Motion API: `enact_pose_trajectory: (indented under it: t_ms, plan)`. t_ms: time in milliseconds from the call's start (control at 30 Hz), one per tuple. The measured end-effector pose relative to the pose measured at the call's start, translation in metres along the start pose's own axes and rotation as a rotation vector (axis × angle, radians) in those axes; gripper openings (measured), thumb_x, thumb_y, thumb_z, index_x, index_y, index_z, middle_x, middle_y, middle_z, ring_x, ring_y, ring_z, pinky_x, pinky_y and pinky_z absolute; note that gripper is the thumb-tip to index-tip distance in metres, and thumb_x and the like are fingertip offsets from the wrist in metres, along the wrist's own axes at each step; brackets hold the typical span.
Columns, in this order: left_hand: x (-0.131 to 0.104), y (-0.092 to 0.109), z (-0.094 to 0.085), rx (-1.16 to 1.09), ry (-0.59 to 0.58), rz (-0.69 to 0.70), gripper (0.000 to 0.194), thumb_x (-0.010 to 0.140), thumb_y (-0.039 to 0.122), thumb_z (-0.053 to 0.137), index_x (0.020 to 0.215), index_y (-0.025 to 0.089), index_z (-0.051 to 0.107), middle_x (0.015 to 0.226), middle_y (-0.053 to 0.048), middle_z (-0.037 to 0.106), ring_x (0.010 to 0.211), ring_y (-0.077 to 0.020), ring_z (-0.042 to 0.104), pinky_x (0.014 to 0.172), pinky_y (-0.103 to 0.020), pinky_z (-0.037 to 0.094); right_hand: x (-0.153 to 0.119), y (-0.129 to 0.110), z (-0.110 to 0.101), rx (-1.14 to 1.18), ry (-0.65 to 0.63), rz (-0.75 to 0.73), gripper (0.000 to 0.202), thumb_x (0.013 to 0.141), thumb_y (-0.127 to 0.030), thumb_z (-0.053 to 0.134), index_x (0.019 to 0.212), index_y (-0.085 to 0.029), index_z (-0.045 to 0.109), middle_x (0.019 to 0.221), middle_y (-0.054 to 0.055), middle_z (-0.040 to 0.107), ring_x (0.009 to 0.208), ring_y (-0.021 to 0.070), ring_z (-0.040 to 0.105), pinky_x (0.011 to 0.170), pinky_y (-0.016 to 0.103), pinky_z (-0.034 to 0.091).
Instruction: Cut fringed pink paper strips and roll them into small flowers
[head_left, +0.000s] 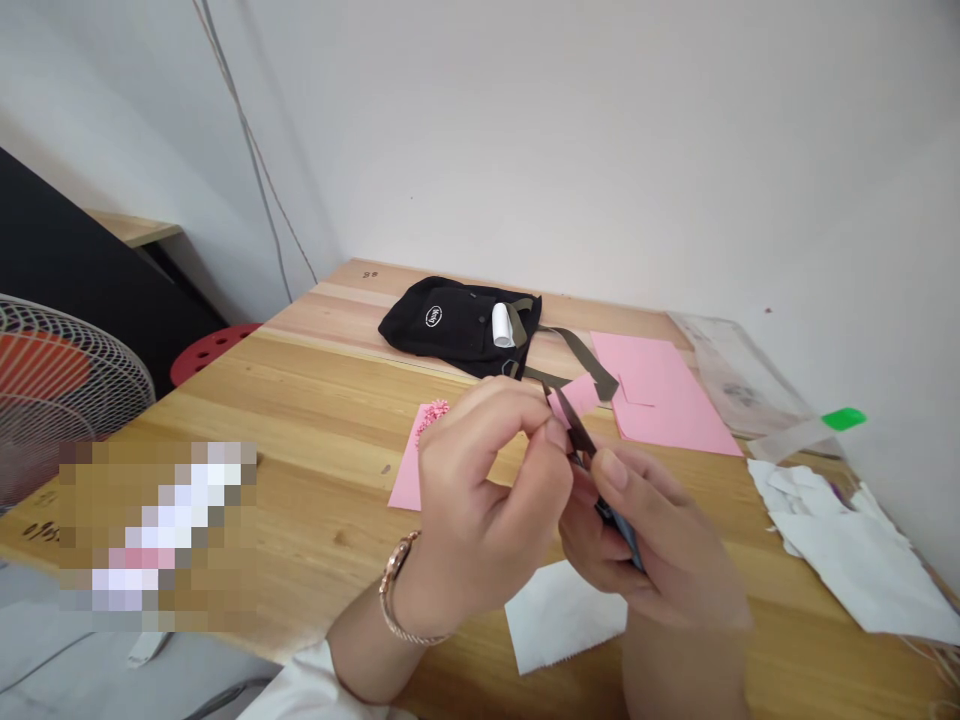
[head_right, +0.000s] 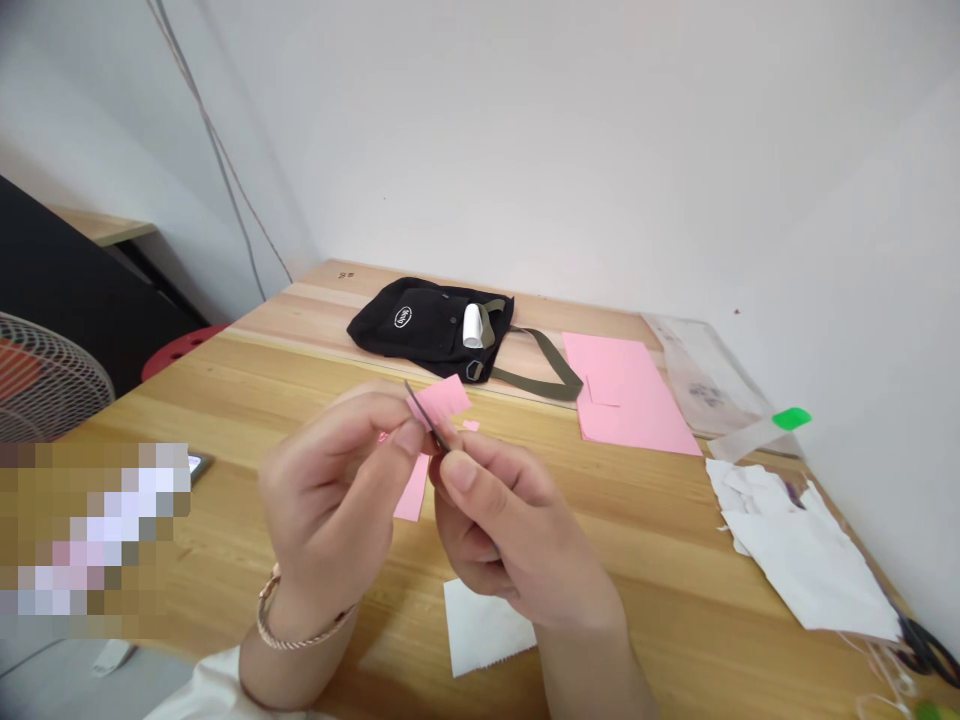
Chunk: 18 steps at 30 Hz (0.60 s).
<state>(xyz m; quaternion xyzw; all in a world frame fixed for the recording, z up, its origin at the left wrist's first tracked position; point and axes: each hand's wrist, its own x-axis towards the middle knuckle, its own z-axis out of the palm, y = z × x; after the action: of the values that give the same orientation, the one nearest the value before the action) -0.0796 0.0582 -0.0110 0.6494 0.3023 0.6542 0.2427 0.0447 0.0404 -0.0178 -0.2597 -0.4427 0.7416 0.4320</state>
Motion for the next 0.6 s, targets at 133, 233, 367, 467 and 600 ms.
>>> enact_pose_trajectory:
  t_ms: [133, 233, 367, 467, 600]
  plan:
    - [0.0003, 0.0006, -0.0001, 0.003, 0.003, -0.003, 0.02, 0.077, 0.001, 0.048, 0.065, 0.016, 0.055, 0.065, 0.001, 0.058, 0.061, -0.0099, 0.053, 0.058, -0.024, 0.044, -0.0002, 0.0, 0.0001, 0.022, -0.01, -0.007, 0.035, 0.086, -0.046, 0.05, 0.065, -0.019, 0.041, 0.046, -0.011, 0.028, 0.03, 0.0002, 0.014, 0.027, 0.014, 0.006]
    - [0.0004, 0.0006, 0.0, 0.005, 0.001, 0.001, 0.02, 0.077, 0.002, 0.049, 0.065, 0.017, 0.055, 0.065, 0.001, 0.058, 0.061, -0.01, 0.053, 0.057, -0.024, 0.045, -0.0007, -0.0004, 0.0005, 0.024, -0.006, -0.006, 0.034, 0.086, -0.046, 0.05, 0.066, -0.019, 0.042, 0.047, -0.011, 0.029, 0.03, 0.0002, 0.014, 0.027, 0.014, 0.007]
    - [0.0002, -0.0001, 0.0002, 0.004, 0.0, -0.003, 0.02, 0.078, 0.002, 0.048, 0.065, 0.016, 0.055, 0.065, 0.001, 0.058, 0.062, -0.0095, 0.054, 0.058, -0.024, 0.045, -0.0012, -0.0006, 0.0007, 0.035, -0.004, 0.004, 0.033, 0.086, -0.046, 0.051, 0.067, -0.019, 0.043, 0.047, -0.01, 0.029, 0.031, 0.0003, 0.014, 0.027, 0.014, 0.007]
    - [-0.0001, -0.0007, 0.0003, 0.008, 0.006, 0.004, 0.02, 0.078, 0.002, 0.048, 0.065, 0.016, 0.055, 0.065, 0.002, 0.058, 0.062, -0.0091, 0.054, 0.059, -0.023, 0.045, -0.0006, -0.0001, 0.0002, 0.045, -0.01, 0.004, 0.034, 0.086, -0.045, 0.051, 0.066, -0.019, 0.042, 0.047, -0.01, 0.029, 0.031, 0.0001, 0.014, 0.028, 0.014, 0.007]
    - [-0.0004, -0.0008, 0.0002, 0.018, 0.007, 0.011, 0.02, 0.078, 0.002, 0.048, 0.065, 0.015, 0.055, 0.066, 0.001, 0.059, 0.063, -0.0089, 0.054, 0.059, -0.023, 0.046, 0.0007, 0.0007, -0.0004, 0.041, -0.02, -0.002, 0.036, 0.086, -0.046, 0.05, 0.065, -0.019, 0.04, 0.047, -0.011, 0.029, 0.03, -0.0001, 0.014, 0.027, 0.014, 0.007]
